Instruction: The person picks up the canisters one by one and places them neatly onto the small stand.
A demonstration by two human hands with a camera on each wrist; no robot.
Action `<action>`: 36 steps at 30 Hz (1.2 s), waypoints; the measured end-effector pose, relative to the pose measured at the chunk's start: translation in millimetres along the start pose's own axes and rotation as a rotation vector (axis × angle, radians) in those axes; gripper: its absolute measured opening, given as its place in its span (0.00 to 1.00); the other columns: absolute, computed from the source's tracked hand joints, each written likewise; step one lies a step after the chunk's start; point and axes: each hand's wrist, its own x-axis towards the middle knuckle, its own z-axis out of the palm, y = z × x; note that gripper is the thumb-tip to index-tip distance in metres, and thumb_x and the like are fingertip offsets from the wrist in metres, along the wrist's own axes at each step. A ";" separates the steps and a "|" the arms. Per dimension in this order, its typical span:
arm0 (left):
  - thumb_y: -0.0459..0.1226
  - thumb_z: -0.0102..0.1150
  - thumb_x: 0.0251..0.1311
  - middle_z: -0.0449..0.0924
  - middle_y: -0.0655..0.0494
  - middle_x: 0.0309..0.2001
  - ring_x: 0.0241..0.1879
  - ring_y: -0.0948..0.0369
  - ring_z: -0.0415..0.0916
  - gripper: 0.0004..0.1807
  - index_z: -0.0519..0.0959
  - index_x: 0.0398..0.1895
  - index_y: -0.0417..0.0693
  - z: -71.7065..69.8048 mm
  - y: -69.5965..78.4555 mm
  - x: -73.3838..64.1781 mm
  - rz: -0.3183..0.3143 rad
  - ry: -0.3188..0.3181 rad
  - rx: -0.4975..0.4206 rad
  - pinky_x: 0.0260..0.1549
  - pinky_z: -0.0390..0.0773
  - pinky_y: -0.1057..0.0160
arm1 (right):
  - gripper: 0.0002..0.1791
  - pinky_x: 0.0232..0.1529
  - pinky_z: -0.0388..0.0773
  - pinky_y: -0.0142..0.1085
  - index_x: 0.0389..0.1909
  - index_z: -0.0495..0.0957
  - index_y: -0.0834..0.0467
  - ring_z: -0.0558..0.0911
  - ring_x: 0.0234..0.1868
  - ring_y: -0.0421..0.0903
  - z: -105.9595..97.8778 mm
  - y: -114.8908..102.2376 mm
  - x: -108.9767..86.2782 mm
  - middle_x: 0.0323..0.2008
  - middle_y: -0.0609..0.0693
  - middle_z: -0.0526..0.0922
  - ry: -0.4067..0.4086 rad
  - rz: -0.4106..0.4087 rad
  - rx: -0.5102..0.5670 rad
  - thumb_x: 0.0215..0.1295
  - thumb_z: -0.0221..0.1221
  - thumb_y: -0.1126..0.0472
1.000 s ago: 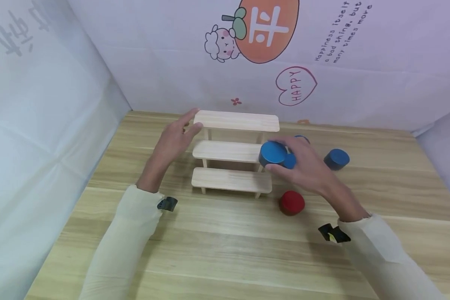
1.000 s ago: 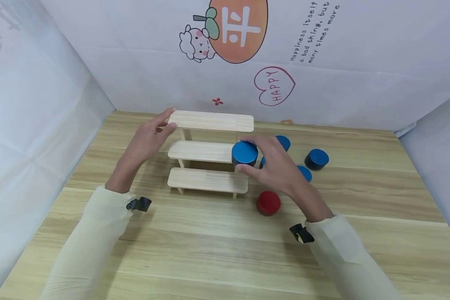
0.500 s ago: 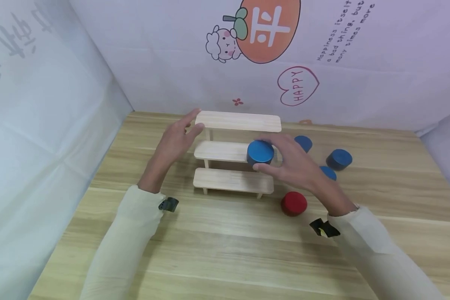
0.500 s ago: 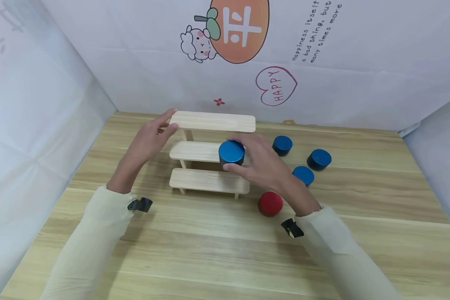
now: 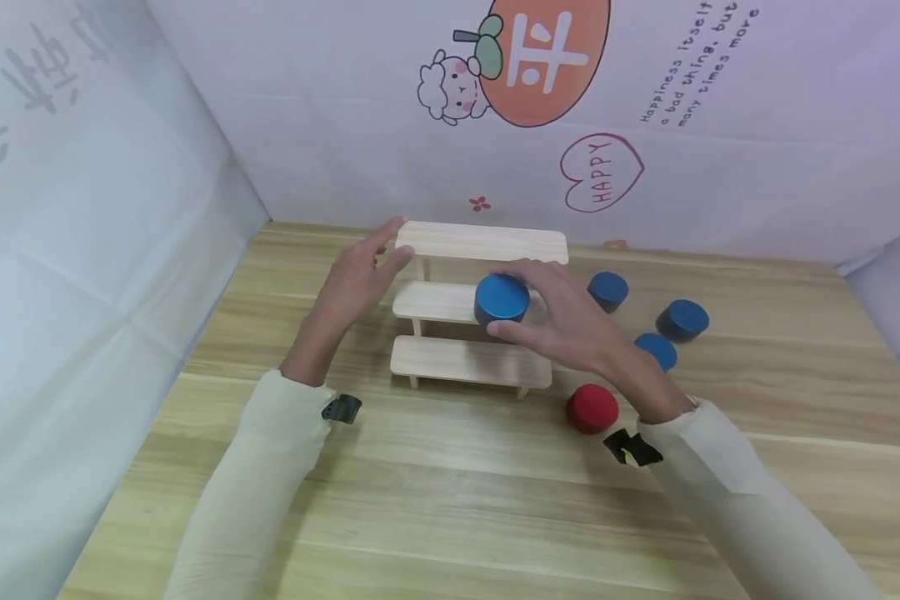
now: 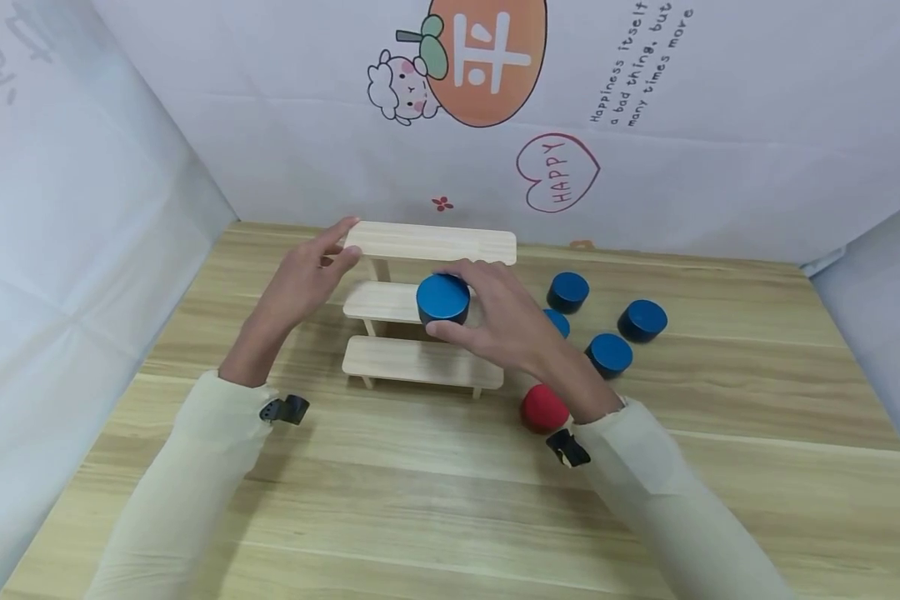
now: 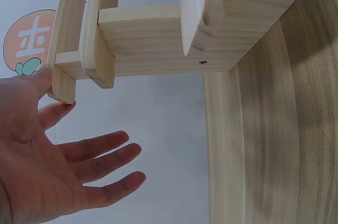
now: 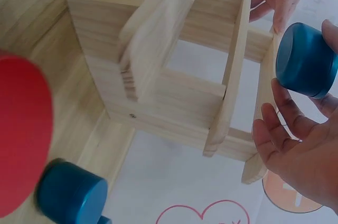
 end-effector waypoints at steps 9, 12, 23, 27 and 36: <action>0.58 0.42 0.75 0.59 0.52 0.75 0.68 0.46 0.64 0.32 0.56 0.79 0.64 1.6 0.0 2.2 -0.012 0.003 0.024 0.62 0.65 0.40 | 0.36 0.56 0.72 0.58 0.69 0.69 0.53 0.69 0.63 0.57 2.2 -9.5 12.0 0.66 0.54 0.71 0.005 0.009 0.029 0.63 0.67 0.45; 0.58 0.42 0.75 0.60 0.52 0.75 0.68 0.47 0.64 0.32 0.56 0.79 0.65 2.1 -0.7 3.0 -0.014 0.009 0.029 0.61 0.66 0.40 | 0.35 0.56 0.73 0.57 0.68 0.70 0.52 0.69 0.62 0.56 2.6 -12.4 16.0 0.66 0.53 0.71 0.015 0.002 0.031 0.63 0.67 0.45; 0.57 0.44 0.75 0.64 0.50 0.73 0.68 0.47 0.65 0.32 0.57 0.79 0.65 2.9 0.0 3.5 -0.047 0.023 0.046 0.60 0.68 0.41 | 0.37 0.56 0.74 0.54 0.69 0.70 0.51 0.71 0.62 0.56 4.0 -22.9 34.7 0.68 0.54 0.70 0.027 -0.016 0.012 0.62 0.66 0.43; 0.57 0.44 0.75 0.64 0.50 0.73 0.68 0.48 0.65 0.32 0.57 0.79 0.66 2.6 -0.9 4.1 -0.055 0.023 0.045 0.61 0.67 0.41 | 0.37 0.56 0.74 0.54 0.69 0.70 0.52 0.72 0.62 0.57 3.8 -25.0 42.2 0.66 0.55 0.71 0.037 -0.017 0.023 0.61 0.67 0.43; 0.58 0.45 0.74 0.63 0.51 0.74 0.68 0.47 0.65 0.33 0.57 0.79 0.66 1.2 -2.9 3.7 -0.048 0.016 0.030 0.62 0.67 0.42 | 0.36 0.63 0.64 0.59 0.69 0.71 0.53 0.63 0.68 0.57 3.3 -25.7 58.0 0.68 0.55 0.69 0.075 -0.019 0.019 0.61 0.67 0.44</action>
